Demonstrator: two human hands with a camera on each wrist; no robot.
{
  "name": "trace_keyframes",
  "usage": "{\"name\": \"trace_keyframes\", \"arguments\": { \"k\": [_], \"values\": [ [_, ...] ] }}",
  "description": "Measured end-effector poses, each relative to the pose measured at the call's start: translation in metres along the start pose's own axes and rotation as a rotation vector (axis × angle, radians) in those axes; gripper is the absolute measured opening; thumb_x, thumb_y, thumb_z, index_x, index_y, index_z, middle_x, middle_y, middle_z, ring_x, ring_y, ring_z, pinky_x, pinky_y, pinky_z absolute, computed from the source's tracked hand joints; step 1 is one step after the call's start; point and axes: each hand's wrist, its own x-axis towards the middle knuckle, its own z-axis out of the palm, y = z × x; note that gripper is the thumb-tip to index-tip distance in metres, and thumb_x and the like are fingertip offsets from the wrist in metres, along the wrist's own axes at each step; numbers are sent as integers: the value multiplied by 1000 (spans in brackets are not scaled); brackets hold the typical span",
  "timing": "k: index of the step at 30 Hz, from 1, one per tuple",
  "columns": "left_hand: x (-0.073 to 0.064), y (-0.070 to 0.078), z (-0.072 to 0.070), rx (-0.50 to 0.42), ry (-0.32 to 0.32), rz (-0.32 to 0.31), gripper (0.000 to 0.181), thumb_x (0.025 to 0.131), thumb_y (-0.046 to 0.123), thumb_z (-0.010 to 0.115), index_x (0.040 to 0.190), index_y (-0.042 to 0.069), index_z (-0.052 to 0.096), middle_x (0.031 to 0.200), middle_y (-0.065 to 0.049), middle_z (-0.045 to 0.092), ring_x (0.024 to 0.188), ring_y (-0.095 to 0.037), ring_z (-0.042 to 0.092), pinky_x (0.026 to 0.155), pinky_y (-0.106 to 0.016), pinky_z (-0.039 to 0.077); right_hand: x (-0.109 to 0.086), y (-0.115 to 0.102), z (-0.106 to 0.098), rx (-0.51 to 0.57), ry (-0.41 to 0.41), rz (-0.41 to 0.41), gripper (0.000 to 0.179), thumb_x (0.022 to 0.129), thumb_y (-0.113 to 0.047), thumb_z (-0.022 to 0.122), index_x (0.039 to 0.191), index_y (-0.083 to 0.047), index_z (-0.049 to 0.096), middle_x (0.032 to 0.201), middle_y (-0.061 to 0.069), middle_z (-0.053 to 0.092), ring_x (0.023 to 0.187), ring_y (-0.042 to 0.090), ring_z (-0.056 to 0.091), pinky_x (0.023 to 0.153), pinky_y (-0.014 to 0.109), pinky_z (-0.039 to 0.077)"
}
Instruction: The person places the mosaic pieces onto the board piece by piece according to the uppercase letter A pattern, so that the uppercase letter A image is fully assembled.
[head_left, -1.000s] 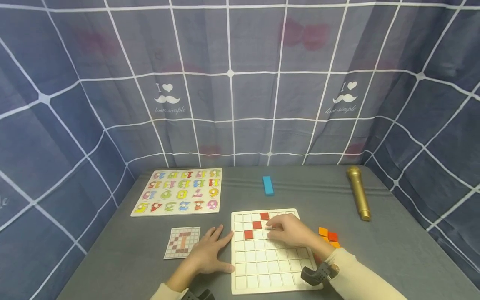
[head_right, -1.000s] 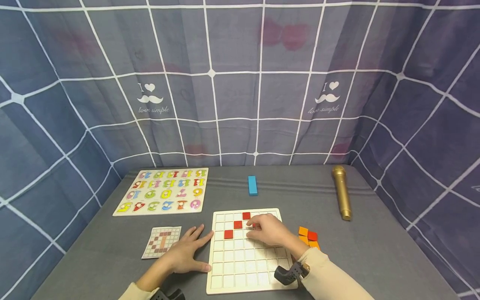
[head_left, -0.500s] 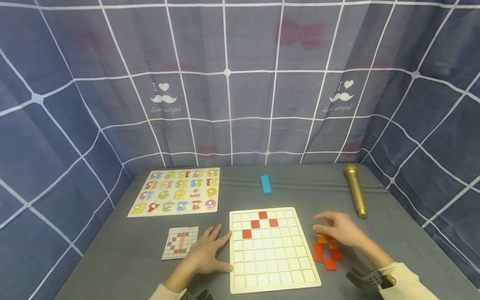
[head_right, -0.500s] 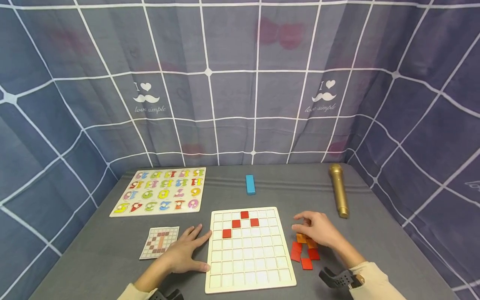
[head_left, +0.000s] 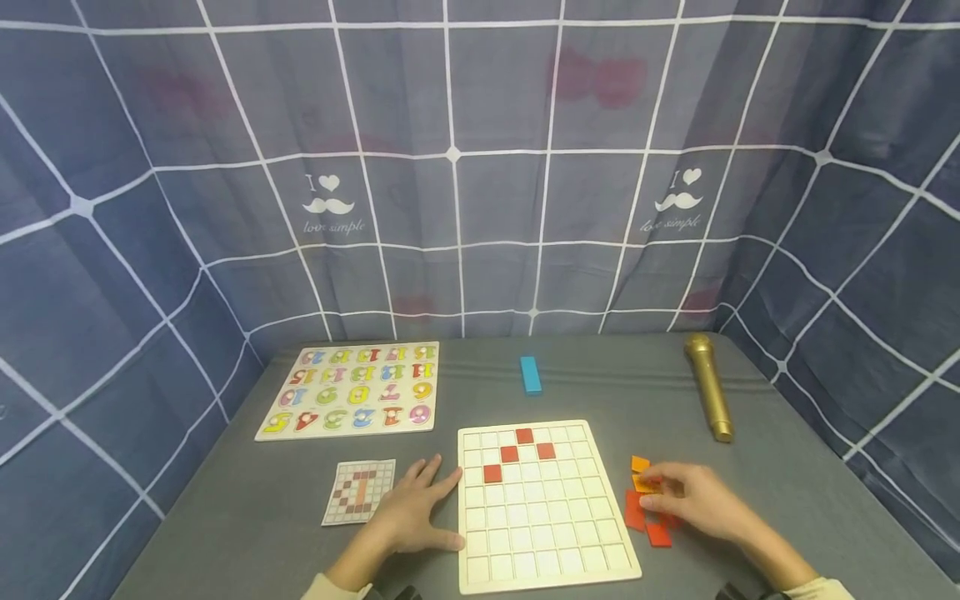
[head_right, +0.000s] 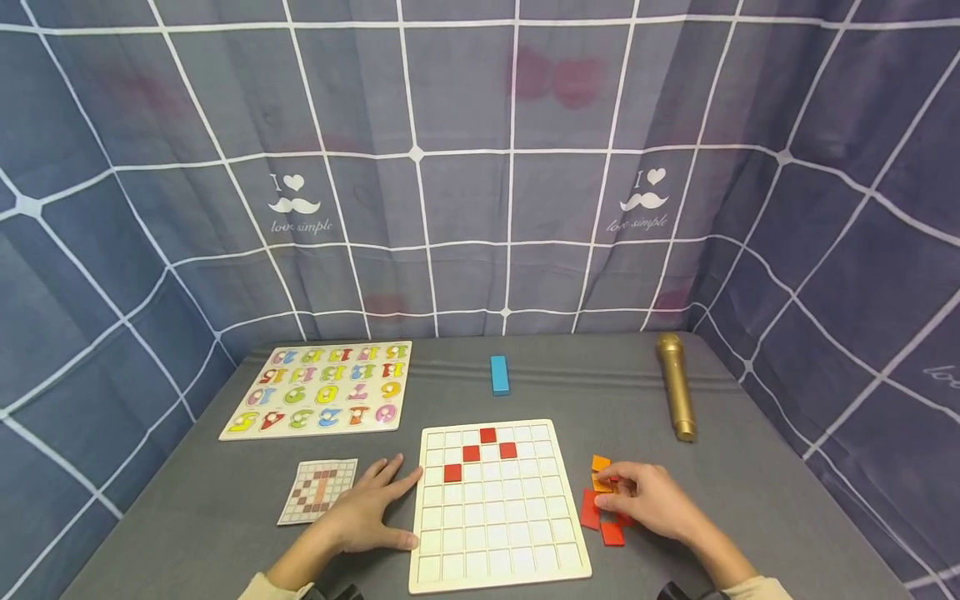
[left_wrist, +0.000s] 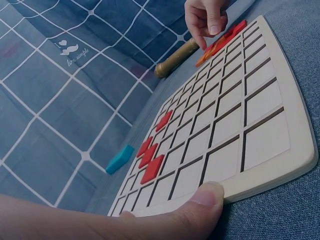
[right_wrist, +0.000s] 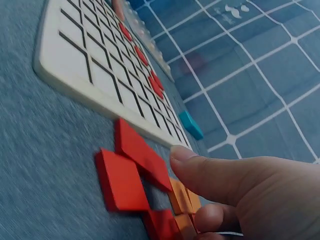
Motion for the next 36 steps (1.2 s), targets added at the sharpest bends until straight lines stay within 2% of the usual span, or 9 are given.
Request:
{"name": "trace_keyframes", "arguments": {
  "k": [4,6,9,14,23,34,36],
  "values": [
    [0,0,0,-10,0,1,97,66,47,86,147,11,45,159,-27,27,143,-56,23,94,-84,29,-3,-3,5,9,-42,-60,32,84,-29,77,107,-9,72,74,-13,60,62,-9,44,52,17,39],
    [1,-1,0,-11,-2,0,98,66,47,86,147,12,45,159,-27,27,144,-56,23,94,-84,29,-5,-5,8,6,-69,-71,34,84,-31,77,109,-9,72,65,-17,49,56,-9,40,49,15,36],
    [2,-2,1,-11,-4,-4,98,66,48,86,147,13,45,159,-26,27,144,-56,23,94,-84,29,-7,-7,11,5,-102,-70,38,84,-34,77,112,-8,71,59,-20,43,51,-9,36,46,14,33],
    [3,-2,1,-14,-1,1,98,65,47,86,147,14,45,159,-27,28,144,-56,24,94,-84,30,-8,-10,15,-2,-107,-100,40,81,-33,79,112,-9,70,57,-21,41,49,-10,33,44,14,31],
    [1,-1,1,-19,6,5,97,65,46,86,147,12,46,158,-27,27,143,-56,24,93,-85,29,-9,-9,18,-42,-80,-161,34,79,-31,81,106,-14,71,57,-23,40,50,-12,33,45,13,31],
    [1,-1,1,-20,8,-3,97,65,46,87,147,13,46,159,-26,28,144,-55,23,93,-85,29,-7,-3,12,-182,12,-142,30,79,-38,80,101,-20,71,58,-24,41,52,-12,33,48,13,31],
    [1,-1,1,-18,8,-3,97,65,46,86,147,13,46,159,-26,28,144,-55,23,94,-85,29,-6,-4,12,-226,32,-118,29,78,-40,79,100,-22,71,58,-25,41,51,-11,34,48,13,31]
  ]
}}
